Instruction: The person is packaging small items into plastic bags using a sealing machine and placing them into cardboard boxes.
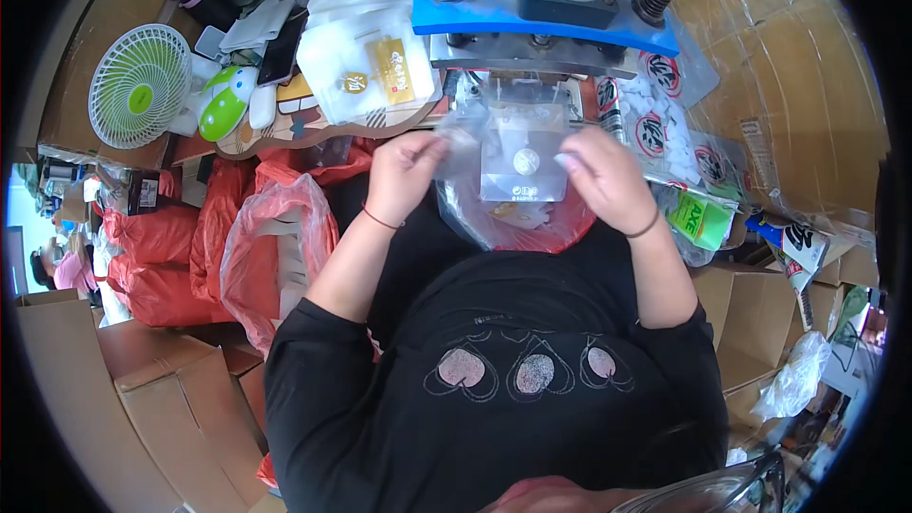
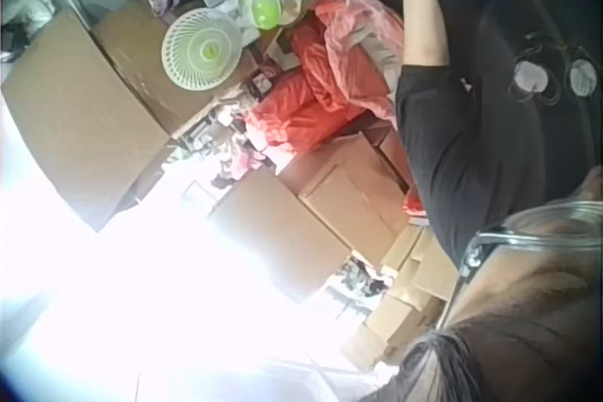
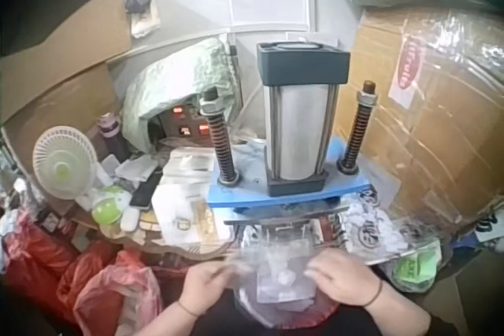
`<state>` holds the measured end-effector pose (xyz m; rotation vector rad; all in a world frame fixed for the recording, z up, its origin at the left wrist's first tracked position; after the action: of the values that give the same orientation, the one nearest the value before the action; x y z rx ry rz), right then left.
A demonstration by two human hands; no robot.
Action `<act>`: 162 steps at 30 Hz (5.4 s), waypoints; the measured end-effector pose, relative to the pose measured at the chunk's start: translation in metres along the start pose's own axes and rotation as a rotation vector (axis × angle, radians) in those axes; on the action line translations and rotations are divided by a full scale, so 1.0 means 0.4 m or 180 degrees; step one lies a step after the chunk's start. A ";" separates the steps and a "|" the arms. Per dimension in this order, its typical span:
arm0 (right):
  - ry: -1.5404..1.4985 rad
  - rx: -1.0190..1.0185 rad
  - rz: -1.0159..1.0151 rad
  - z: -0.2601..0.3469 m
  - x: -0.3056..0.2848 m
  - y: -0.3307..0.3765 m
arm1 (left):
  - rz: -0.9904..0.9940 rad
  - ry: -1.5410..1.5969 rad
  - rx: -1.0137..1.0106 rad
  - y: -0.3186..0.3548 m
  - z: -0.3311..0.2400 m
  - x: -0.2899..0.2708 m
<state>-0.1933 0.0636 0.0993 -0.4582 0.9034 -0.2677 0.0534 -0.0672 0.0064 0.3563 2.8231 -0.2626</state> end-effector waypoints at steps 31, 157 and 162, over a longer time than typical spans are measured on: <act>0.1567 0.0883 -0.0253 -0.321 -0.099 0.065 | -0.0036 -0.0374 -0.0531 -0.083 -0.049 0.153; -0.0967 0.0184 -0.0494 0.057 0.010 -0.094 | 0.1401 0.1057 -0.1017 0.122 -0.093 0.177; -0.0511 0.0310 0.0047 0.007 -0.045 -0.062 | 0.2016 0.1962 -0.1600 0.177 -0.123 0.258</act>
<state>-0.2026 0.0502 0.1252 -0.3773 0.7333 -0.2564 -0.0360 0.0329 0.0116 1.3415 2.9736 0.7942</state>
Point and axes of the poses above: each hand's wrist, its own y-axis away from the middle knuckle, its own x-axis out of the palm, z = x × y, the point moved 6 cm from there along -y, towards the middle knuckle, and after that the axes turned 14 degrees about -z, right-handed, at the moved point
